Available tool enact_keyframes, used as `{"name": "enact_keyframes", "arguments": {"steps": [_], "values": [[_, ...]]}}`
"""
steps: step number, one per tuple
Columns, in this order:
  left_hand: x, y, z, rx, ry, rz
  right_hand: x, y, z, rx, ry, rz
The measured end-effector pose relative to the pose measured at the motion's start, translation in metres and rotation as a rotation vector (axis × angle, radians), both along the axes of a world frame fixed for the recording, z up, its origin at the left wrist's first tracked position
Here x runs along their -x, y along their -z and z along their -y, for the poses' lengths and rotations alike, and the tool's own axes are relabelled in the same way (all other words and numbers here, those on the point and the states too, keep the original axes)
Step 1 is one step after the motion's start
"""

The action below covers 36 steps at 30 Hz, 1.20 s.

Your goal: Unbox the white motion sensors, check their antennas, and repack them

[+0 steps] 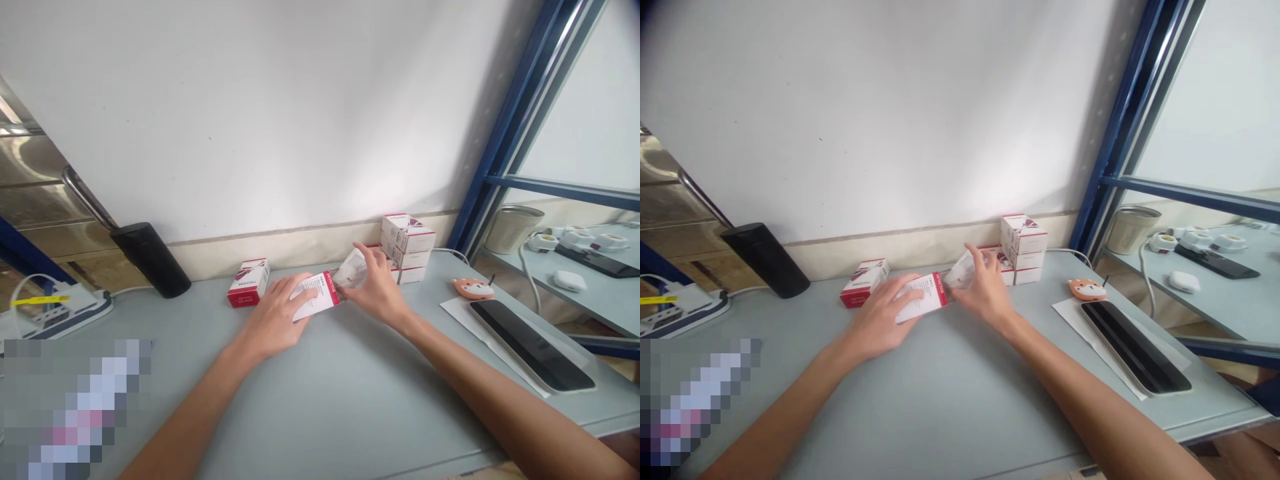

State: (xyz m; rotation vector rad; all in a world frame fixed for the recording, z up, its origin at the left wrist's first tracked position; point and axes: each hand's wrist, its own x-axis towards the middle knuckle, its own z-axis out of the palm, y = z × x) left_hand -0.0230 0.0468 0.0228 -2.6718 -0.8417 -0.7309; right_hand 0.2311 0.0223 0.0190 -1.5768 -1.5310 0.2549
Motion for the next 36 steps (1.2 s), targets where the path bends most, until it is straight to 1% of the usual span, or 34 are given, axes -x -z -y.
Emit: {"name": "enact_keyframes", "arguments": {"steps": [2,4,10,12,14,17,19,24,26,28,33,36], "values": [[-0.003,0.001,0.0,-0.069,0.038,-0.01,0.001,0.001,0.0,0.007,-0.024,-0.02],[-0.005,0.004,0.001,-0.098,0.068,-0.01,0.002,0.002,0.0,-0.017,-0.007,-0.022],[-0.015,0.011,0.004,-0.099,0.095,0.104,0.005,-0.001,0.003,-0.121,0.064,-0.062],[-0.017,0.011,0.005,-0.098,0.106,0.112,0.006,-0.001,0.004,-0.143,0.064,-0.074],[-0.018,0.011,0.006,-0.096,0.112,0.114,0.006,0.0,0.004,-0.158,0.04,-0.044],[-0.018,0.013,0.005,-0.101,0.095,0.136,0.006,0.001,0.004,-0.162,-0.017,0.019],[-0.017,0.015,0.004,-0.092,0.071,0.156,0.005,0.0,0.003,-0.16,-0.039,0.01],[-0.018,0.016,0.005,-0.063,0.049,0.196,0.005,-0.003,0.003,-0.108,-0.018,-0.188],[-0.019,0.015,0.006,-0.075,0.042,0.211,0.006,-0.002,0.003,-0.116,0.016,-0.257],[-0.02,0.014,0.007,-0.105,0.027,0.223,0.008,0.001,0.002,-0.137,0.024,-0.278],[-0.021,0.015,0.007,-0.176,-0.005,0.237,0.012,0.012,-0.002,-0.166,-0.09,-0.233],[-0.022,0.015,0.009,-0.216,-0.009,0.244,0.012,0.015,-0.003,-0.187,-0.12,-0.223]]}}
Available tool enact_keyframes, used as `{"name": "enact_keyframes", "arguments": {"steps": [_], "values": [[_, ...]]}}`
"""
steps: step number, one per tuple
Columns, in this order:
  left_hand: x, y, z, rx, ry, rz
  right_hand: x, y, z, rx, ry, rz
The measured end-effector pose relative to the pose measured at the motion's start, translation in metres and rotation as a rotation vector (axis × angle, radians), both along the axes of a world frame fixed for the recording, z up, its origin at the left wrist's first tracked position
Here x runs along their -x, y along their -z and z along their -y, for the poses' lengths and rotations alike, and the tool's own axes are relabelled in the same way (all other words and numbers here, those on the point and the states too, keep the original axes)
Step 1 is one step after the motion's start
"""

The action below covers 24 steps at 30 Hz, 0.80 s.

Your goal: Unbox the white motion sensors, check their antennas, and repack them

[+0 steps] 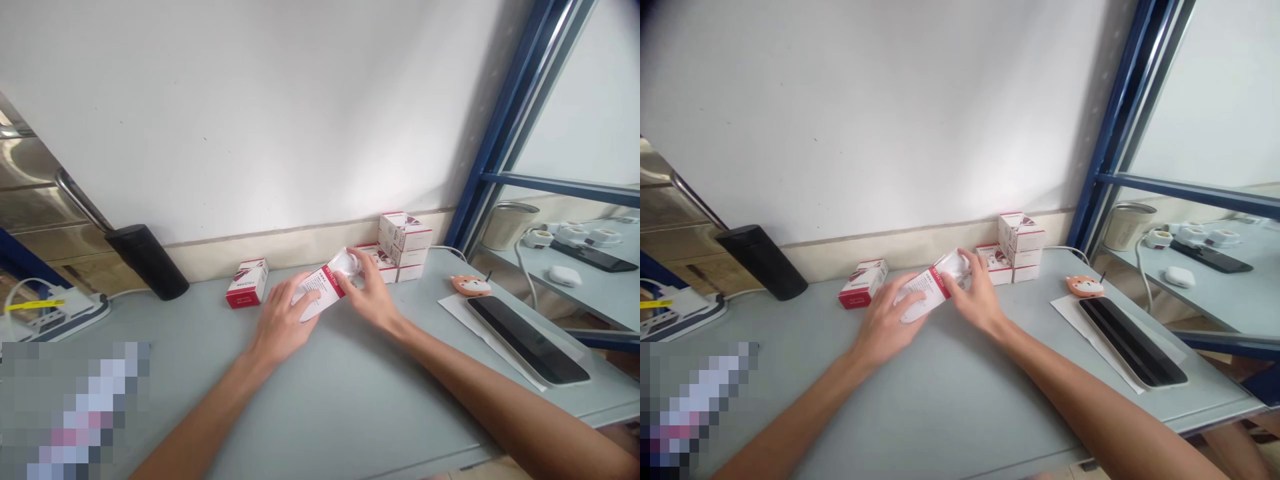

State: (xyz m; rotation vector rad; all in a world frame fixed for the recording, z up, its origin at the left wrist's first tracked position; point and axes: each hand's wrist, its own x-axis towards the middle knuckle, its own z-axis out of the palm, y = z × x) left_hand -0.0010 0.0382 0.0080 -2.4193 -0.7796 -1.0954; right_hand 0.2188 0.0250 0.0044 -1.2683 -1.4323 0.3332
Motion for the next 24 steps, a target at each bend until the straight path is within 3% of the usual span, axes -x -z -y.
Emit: {"name": "enact_keyframes", "arguments": {"steps": [5,10,15,22,24], "values": [[-0.002,0.0,0.001,0.037,-0.022,0.038,0.002,-0.008,0.013,-0.008,-0.093,0.017],[0.001,0.006,-0.003,0.105,-0.02,0.134,0.01,-0.02,0.031,-0.038,-0.268,0.223],[-0.002,0.007,0.001,0.186,0.038,0.19,0.009,-0.027,0.032,-0.145,-0.26,0.304],[-0.006,-0.008,0.013,0.455,0.077,0.245,0.005,-0.037,0.037,-0.283,-0.375,0.525],[-0.005,-0.01,0.014,0.425,0.049,0.269,-0.002,-0.041,0.033,-0.337,-0.278,0.542]]}}
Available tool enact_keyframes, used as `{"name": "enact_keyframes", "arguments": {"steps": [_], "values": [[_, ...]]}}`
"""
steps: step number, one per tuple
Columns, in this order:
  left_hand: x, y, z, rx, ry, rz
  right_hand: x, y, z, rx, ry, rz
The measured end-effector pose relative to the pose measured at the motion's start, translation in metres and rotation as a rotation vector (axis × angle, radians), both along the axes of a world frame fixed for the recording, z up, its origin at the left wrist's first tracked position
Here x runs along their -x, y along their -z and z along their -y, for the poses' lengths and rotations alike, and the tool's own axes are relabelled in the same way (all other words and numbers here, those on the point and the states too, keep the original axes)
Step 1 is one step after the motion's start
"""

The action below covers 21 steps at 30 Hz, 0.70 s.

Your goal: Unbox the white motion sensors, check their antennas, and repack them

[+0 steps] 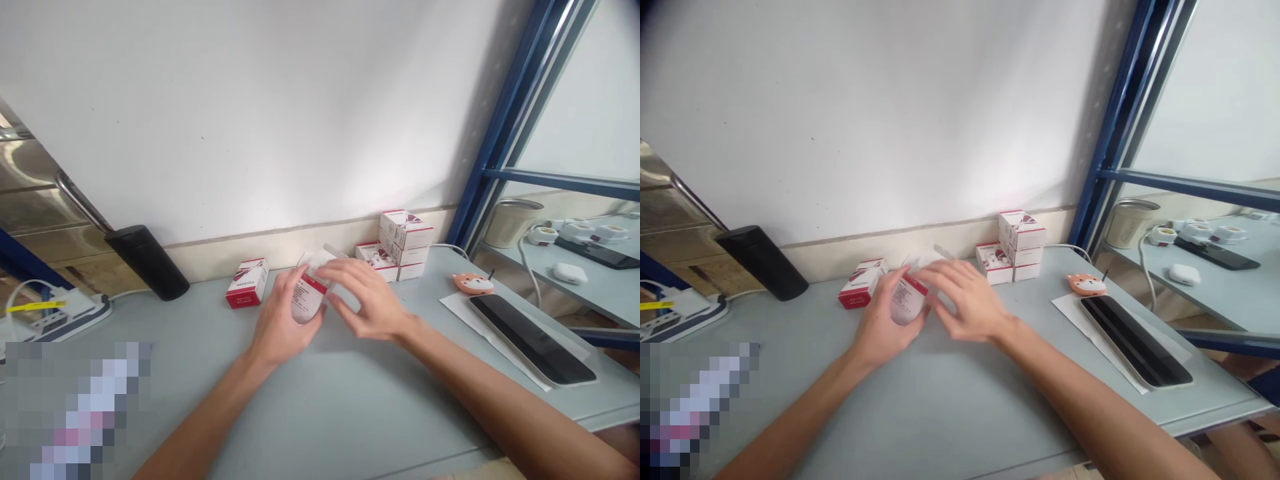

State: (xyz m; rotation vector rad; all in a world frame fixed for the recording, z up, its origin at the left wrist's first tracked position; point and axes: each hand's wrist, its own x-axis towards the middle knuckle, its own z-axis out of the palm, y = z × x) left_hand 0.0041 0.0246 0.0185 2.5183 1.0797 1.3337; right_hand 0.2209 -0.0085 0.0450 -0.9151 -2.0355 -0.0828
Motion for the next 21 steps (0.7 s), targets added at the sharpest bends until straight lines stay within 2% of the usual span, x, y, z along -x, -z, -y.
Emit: {"name": "enact_keyframes", "arguments": {"steps": [3,5,8,11,13,17,21], "values": [[0.001,0.0,-0.002,-0.078,-0.049,0.036,-0.017,0.001,-0.014,-0.04,0.341,-0.115],[0.0,0.003,-0.005,-0.107,-0.075,0.057,-0.03,0.008,-0.027,-0.005,0.553,-0.052],[0.0,0.007,-0.008,-0.088,-0.113,0.083,-0.045,0.028,-0.043,0.019,0.71,0.101],[0.0,0.01,-0.01,-0.044,-0.126,0.066,-0.053,0.047,-0.05,0.025,0.747,0.222],[0.002,0.01,-0.011,-0.04,-0.119,0.041,-0.056,0.052,-0.052,0.034,0.76,0.288],[0.006,0.006,-0.01,-0.054,-0.081,-0.022,-0.059,0.048,-0.052,0.087,0.76,0.294],[0.008,-0.002,-0.007,-0.077,-0.04,-0.097,-0.06,0.039,-0.053,0.186,0.669,0.28]]}}
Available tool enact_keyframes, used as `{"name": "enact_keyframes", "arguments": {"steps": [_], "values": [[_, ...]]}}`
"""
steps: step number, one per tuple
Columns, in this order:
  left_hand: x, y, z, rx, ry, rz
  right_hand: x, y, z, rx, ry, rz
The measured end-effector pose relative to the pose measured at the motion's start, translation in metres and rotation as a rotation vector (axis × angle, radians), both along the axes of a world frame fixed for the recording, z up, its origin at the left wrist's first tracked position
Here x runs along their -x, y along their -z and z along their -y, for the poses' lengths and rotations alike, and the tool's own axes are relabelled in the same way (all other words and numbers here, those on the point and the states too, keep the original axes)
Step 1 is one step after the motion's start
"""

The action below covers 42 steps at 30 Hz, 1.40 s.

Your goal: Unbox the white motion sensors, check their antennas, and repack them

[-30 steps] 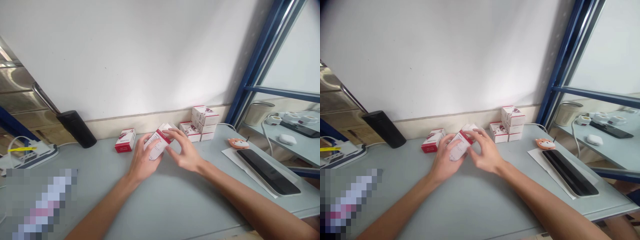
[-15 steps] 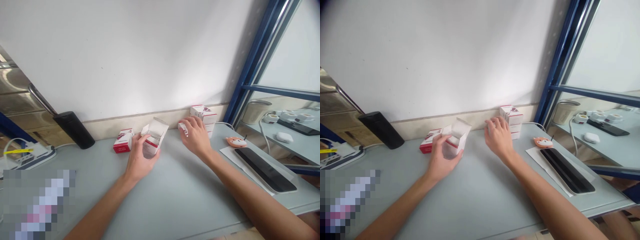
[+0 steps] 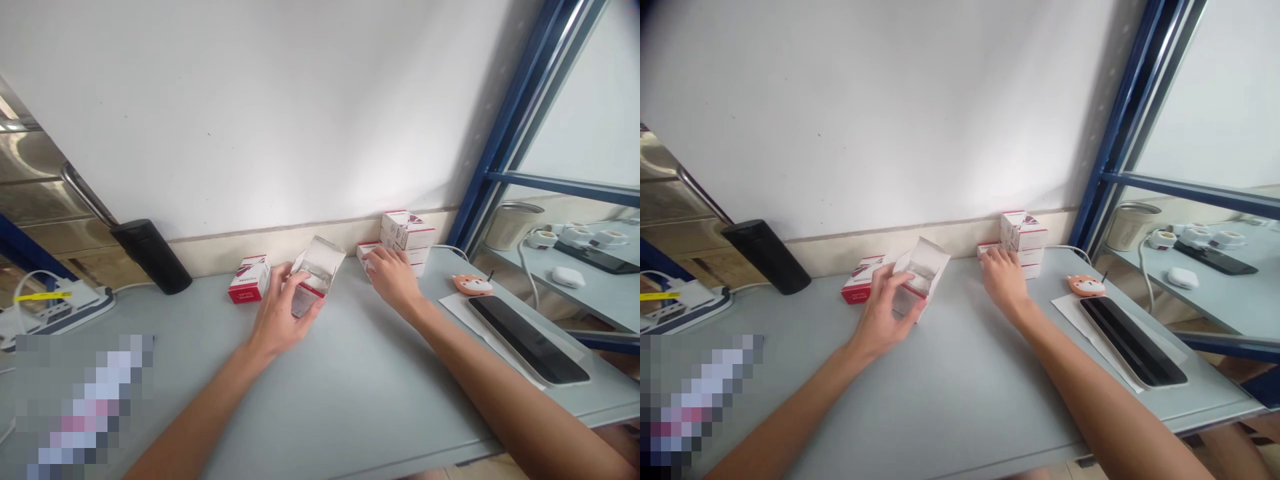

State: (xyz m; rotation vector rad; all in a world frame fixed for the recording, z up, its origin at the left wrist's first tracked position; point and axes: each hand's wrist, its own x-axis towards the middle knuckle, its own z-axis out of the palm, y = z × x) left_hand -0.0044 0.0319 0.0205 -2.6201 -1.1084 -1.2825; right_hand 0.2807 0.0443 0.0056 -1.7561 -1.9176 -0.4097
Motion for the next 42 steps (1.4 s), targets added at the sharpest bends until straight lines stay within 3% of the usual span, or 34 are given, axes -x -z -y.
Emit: {"name": "enact_keyframes", "arguments": {"steps": [3,5,9,12,16,20,26,30,37,42], "values": [[0.0,-0.004,0.002,-0.058,0.004,-0.016,0.004,-0.006,0.002,-0.001,-0.059,-0.102],[-0.001,-0.005,0.002,-0.097,-0.005,-0.019,0.011,-0.014,0.008,-0.083,-0.122,-0.247],[-0.003,-0.003,0.001,-0.154,-0.025,-0.015,0.034,-0.037,0.031,-0.46,-0.274,-0.516],[-0.004,-0.001,0.0,-0.193,-0.02,0.006,0.054,-0.048,0.05,-0.629,-0.509,-0.488],[-0.005,0.001,0.0,-0.264,0.017,0.012,0.074,-0.042,0.06,-0.458,-0.703,-0.434],[-0.007,0.001,0.0,-0.326,0.023,0.031,0.077,-0.035,0.058,-0.353,-0.687,-0.487],[-0.006,0.0,-0.002,-0.356,0.046,0.074,0.072,-0.04,0.055,-0.223,-0.72,-0.45],[-0.007,0.0,-0.001,-0.373,0.078,0.064,0.075,-0.039,0.057,-0.25,-0.734,-0.459],[-0.011,0.004,0.004,-0.419,0.056,0.031,0.082,-0.033,0.061,-0.472,-0.72,-0.548],[-0.011,0.004,0.008,-0.388,0.03,-0.015,0.084,-0.028,0.06,-0.37,-0.751,-0.535]]}}
